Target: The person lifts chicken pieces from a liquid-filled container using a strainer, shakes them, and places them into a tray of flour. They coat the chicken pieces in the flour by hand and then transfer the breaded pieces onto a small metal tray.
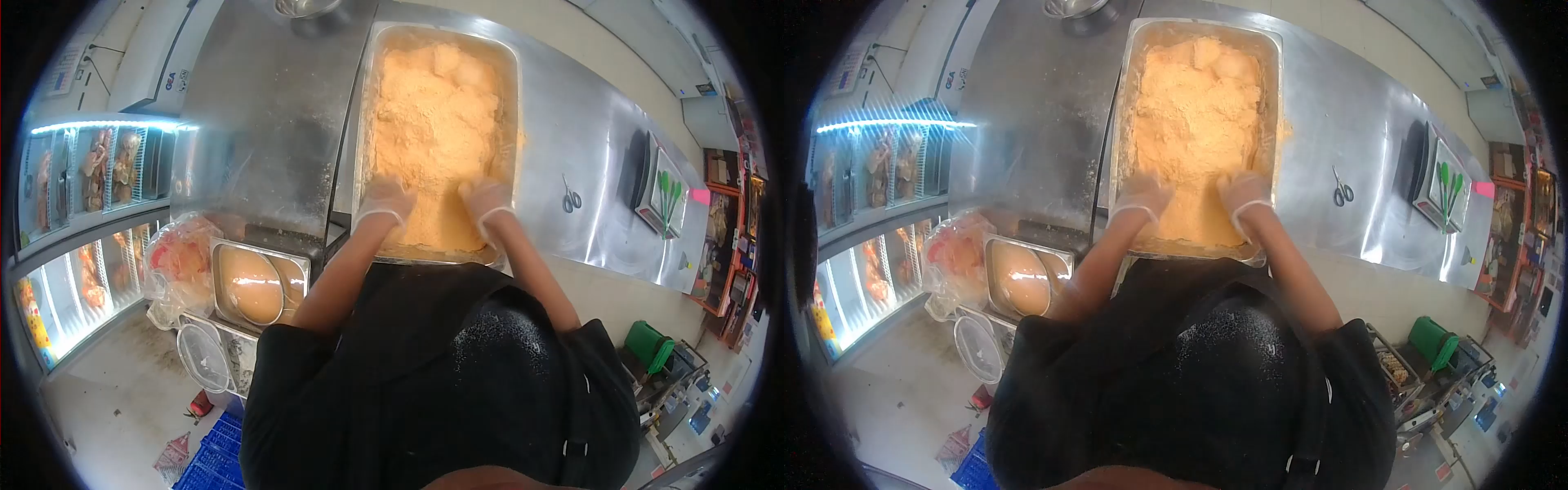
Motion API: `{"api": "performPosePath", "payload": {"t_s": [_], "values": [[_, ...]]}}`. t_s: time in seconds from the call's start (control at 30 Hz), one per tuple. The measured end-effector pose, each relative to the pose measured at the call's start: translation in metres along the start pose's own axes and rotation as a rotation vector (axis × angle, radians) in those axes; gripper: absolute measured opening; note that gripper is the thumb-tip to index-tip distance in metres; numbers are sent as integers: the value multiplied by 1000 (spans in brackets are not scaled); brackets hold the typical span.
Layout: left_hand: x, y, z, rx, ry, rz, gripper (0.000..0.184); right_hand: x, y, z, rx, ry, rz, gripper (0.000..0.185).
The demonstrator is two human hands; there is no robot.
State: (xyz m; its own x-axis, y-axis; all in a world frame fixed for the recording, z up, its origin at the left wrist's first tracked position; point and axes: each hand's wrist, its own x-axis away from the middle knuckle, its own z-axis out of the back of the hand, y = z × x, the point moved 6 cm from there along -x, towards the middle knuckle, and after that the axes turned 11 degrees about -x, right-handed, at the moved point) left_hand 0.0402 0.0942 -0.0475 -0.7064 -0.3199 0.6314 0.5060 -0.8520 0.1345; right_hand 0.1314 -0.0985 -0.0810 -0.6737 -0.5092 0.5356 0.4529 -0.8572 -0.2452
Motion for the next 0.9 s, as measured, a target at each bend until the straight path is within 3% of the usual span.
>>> {"api": "performPosePath", "payload": {"t_s": [0.03, 0.07, 0.13, 0.17, 0.23, 0.27, 0.3, 0.33, 0.37, 0.43, 0.47, 0.53, 0.63, 0.67, 0.73, 0.77, 0.8, 0.83, 0.87, 0.9], "values": [[-8, 0, -23, 0, -4, -2, 52, 7, -1, -19, -65, -61, -111, 34], [-23, 3, -73, -290, -88, -138, 48, 16, -2, -28, -68, -64, -117, 34], [-42, 2, -148, -584, -172, -278, 45, 33, -23, -45, 153, -215, 155, 33], [-49, -6, -169, -474, -127, -174, 42, 42, -30, -48, 224, -260, 249, 34], [-36, -11, -163, -365, -81, -66, 40, 49, -37, -31, -5, -219, 203, 34], [-11, 6, -135, -365, -132, -237, 39, 45, -32, -40, -6, -220, 204, 34], [12, 23, -110, -362, -182, -410, 38, 39, -27, -59, 79, -224, 335, 25], [23, 30, -92, -360, -181, -411, 38, 31, -24, -79, 167, -226, 467, 19], [34, 41, -78, -402, -188, -507, 37, 18, -21, -99, 168, -224, 465, 19], [33, 54, -78, -446, -193, -607, 36, -10, 10, -134, -420, -194, -151, 25], [23, 59, -81, -396, -250, -612, 40, -13, 7, -140, -421, -189, -152, 25], [15, 57, -89, -348, -308, -616, 43, -5, 17, -169, -1541, -120, -719, 38], [6, 53, -71, -60, -184, -537, 45, -7, 17, -141, -1711, 68, -570, 40], [-15, 39, -73, 388, 43, -300, 48, -9, 19, -131, -1713, 72, -569, 40], [-7, 24, -33, 934, 336, -135, 57, -12, 34, -85, -1127, 353, -328, 49], [9, 28, 10, 1040, 402, -226, 64, -10, 34, -62, -826, 466, -209, 55], [-7, 24, 11, 1039, 398, -223, 64, -9, 29, -39, -521, 567, -88, 61], [-36, 20, 11, 467, 380, -93, 78, -12, 21, -14, -369, 610, -20, 63], [-47, 21, 16, 183, 367, -23, 85, -14, 13, 10, -211, 662, 40, 66], [-58, 21, 21, -102, 345, 41, 92, -32, 15, 22, -253, 423, -94, 57]]}}
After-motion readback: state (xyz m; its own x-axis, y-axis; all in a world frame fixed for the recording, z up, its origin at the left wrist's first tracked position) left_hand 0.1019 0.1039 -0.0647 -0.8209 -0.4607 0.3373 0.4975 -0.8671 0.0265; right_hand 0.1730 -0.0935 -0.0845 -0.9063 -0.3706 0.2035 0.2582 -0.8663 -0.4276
